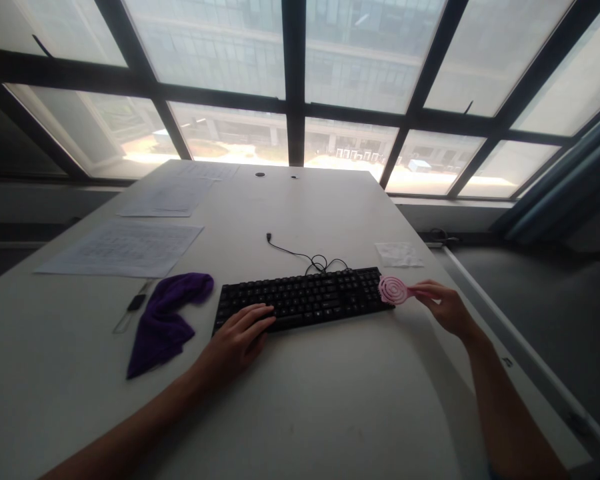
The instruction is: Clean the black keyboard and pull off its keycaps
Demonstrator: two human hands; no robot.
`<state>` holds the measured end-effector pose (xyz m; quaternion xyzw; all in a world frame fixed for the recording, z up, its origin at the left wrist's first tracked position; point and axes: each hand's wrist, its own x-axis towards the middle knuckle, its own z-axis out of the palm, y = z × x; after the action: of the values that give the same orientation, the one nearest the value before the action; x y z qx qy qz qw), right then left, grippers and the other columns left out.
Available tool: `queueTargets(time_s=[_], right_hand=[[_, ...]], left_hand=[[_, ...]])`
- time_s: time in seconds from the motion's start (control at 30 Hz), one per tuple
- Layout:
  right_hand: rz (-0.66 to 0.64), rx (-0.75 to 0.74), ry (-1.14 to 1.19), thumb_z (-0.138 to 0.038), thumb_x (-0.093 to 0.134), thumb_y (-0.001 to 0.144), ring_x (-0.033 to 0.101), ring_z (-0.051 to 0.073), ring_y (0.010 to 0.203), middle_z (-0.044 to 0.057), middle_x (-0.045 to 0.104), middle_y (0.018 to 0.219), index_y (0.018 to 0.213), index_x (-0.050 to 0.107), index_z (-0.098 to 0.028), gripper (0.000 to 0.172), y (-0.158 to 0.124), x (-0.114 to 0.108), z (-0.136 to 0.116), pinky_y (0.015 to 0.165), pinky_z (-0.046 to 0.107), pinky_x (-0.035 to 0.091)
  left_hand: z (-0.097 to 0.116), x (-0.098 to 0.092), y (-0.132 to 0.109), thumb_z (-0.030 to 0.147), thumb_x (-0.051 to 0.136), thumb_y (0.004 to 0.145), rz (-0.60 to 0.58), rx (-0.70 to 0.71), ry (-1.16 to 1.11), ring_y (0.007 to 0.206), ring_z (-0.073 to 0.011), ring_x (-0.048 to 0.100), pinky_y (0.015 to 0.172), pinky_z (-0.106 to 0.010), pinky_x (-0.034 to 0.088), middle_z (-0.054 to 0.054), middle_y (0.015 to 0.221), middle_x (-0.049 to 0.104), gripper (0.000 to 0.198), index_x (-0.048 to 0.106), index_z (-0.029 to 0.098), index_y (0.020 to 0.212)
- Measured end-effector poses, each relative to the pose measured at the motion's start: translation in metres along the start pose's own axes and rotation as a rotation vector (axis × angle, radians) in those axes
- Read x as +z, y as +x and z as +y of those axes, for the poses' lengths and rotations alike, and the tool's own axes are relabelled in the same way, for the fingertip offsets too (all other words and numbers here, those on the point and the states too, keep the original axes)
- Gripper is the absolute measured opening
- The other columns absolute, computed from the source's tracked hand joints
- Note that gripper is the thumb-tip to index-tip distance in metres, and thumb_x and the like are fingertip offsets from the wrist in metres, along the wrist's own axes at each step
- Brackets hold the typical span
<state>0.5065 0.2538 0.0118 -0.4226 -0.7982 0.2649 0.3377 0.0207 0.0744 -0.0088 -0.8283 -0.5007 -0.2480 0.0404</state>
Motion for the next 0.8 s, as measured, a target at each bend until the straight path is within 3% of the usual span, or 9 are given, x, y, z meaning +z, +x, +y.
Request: queueTargets(time_s=[0.2, 0.37, 0.47, 0.63, 0.8], right_hand=[[-0.089, 0.005, 0.066, -0.045, 0.064, 0.093, 0.069, 0.026, 0.1, 0.01, 0.073, 0.107, 0.106, 0.078, -0.023, 0.029, 0.001, 0.006, -0.004, 0.09, 0.042, 0.058], [0.048, 0.016, 0.004, -0.044, 0.065, 0.092, 0.069, 0.026, 0.097, 0.01, 0.073, 0.105, 0.105, 0.077, -0.023, 0.028, 0.0, -0.002, 0.006, 0.086, 0.04, 0.057], [0.124, 0.007, 0.011, -0.042, 0.065, 0.092, 0.068, 0.024, 0.095, 0.008, 0.073, 0.103, 0.104, 0.077, -0.023, 0.025, 0.002, 0.008, 0.004, 0.085, 0.037, 0.057], [0.109, -0.027, 0.06, -0.04, 0.064, 0.093, 0.069, 0.023, 0.093, 0.007, 0.073, 0.1, 0.103, 0.077, -0.025, 0.022, 0.008, 0.034, -0.004, 0.083, 0.036, 0.058], [0.191, 0.0, 0.004, -0.042, 0.065, 0.091, 0.069, 0.023, 0.092, 0.008, 0.073, 0.1, 0.1, 0.077, -0.023, 0.023, 0.009, 0.031, 0.004, 0.084, 0.037, 0.057]], left_hand=[[0.0, -0.001, 0.001, 0.017, 0.052, 0.096, -0.004, -0.005, -0.003, 0.131, -0.0257, 0.053, 0.11, -0.045, 0.05, -0.009, 0.137, 0.062, 0.033, 0.064, 0.021, 0.126], [-0.004, 0.003, -0.003, 0.017, 0.053, 0.096, -0.019, -0.005, -0.015, 0.133, -0.0265, 0.052, 0.111, -0.047, 0.049, -0.009, 0.139, 0.06, 0.033, 0.063, 0.021, 0.128], [-0.004, 0.003, -0.003, 0.018, 0.054, 0.096, -0.018, -0.01, -0.018, 0.133, -0.0265, 0.052, 0.111, -0.046, 0.049, -0.009, 0.139, 0.06, 0.033, 0.063, 0.021, 0.127], [-0.002, 0.001, -0.001, 0.018, 0.054, 0.095, -0.011, -0.012, -0.028, 0.132, -0.0263, 0.053, 0.111, -0.045, 0.049, -0.008, 0.139, 0.061, 0.034, 0.063, 0.022, 0.127], [-0.002, 0.002, -0.002, 0.017, 0.055, 0.094, -0.012, -0.014, -0.037, 0.132, -0.0265, 0.053, 0.111, -0.045, 0.049, -0.008, 0.139, 0.061, 0.034, 0.064, 0.022, 0.127]])
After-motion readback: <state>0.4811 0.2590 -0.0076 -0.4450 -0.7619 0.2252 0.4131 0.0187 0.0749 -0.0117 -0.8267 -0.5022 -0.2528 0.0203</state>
